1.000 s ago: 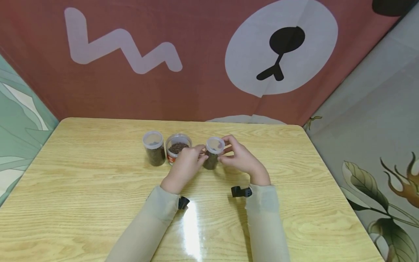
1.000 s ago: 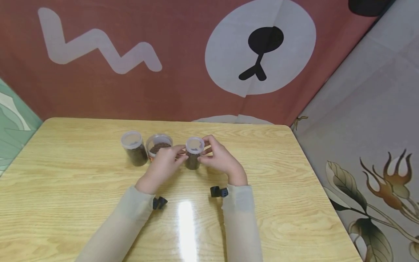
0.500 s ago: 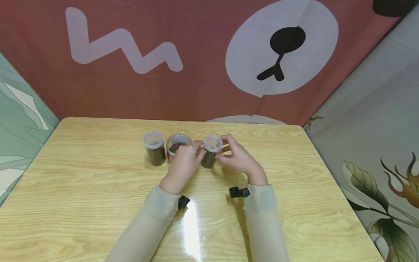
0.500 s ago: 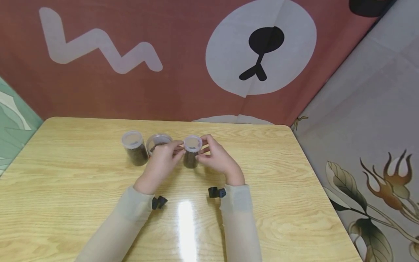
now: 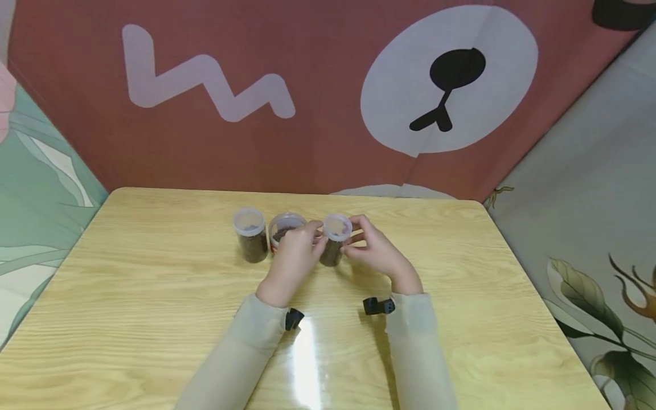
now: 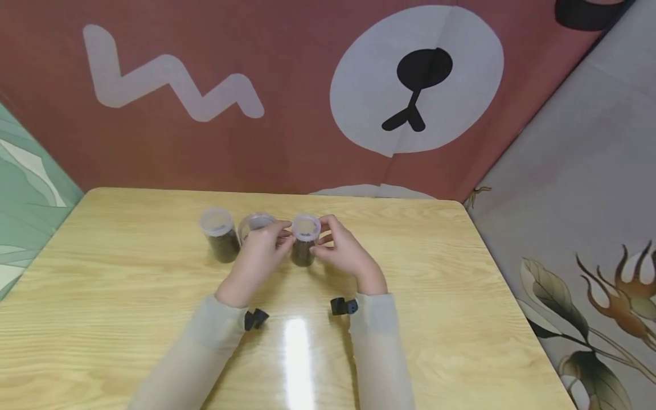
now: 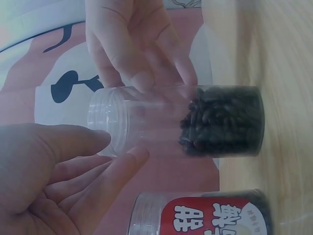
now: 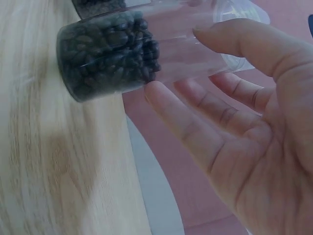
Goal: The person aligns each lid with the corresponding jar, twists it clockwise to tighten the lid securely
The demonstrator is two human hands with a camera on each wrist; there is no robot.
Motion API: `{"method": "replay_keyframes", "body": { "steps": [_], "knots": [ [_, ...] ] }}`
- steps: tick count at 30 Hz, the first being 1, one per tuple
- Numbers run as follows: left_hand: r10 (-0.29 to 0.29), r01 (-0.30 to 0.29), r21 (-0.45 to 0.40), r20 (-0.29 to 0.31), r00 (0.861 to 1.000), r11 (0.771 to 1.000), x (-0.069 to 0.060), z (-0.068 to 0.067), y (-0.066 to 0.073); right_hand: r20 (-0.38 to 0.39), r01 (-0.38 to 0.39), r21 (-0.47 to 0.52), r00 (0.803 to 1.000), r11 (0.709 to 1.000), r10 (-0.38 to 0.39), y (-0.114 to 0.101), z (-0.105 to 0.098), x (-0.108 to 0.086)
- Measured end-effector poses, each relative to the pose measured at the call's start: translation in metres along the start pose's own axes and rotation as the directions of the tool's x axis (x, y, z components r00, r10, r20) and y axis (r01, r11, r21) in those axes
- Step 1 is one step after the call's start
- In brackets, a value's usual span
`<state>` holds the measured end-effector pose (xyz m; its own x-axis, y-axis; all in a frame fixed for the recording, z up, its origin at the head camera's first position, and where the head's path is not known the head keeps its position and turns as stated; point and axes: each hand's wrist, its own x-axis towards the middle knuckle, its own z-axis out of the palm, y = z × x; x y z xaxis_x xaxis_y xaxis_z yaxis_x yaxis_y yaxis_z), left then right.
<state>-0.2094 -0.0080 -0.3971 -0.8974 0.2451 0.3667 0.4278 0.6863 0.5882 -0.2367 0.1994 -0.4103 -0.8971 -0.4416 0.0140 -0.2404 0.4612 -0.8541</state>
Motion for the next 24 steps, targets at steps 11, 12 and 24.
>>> {"method": "replay_keyframes", "body": {
  "steps": [11,12,24],
  "knots": [
    [-0.019,0.019,0.029,-0.006,1.000,0.999,-0.001,0.001,0.003,0.020,0.038,-0.037,0.999,0.999,-0.037,0.007,0.001,0.004],
    [-0.021,0.021,0.033,-0.006,1.000,0.999,-0.001,0.001,0.003,0.020,0.034,-0.026,0.999,0.999,-0.034,0.007,0.001,0.005],
    [-0.047,0.049,0.032,-0.055,0.997,0.998,-0.001,0.003,0.001,-0.012,0.032,0.046,0.999,0.998,-0.031,0.007,0.007,0.010]
  ]
}}
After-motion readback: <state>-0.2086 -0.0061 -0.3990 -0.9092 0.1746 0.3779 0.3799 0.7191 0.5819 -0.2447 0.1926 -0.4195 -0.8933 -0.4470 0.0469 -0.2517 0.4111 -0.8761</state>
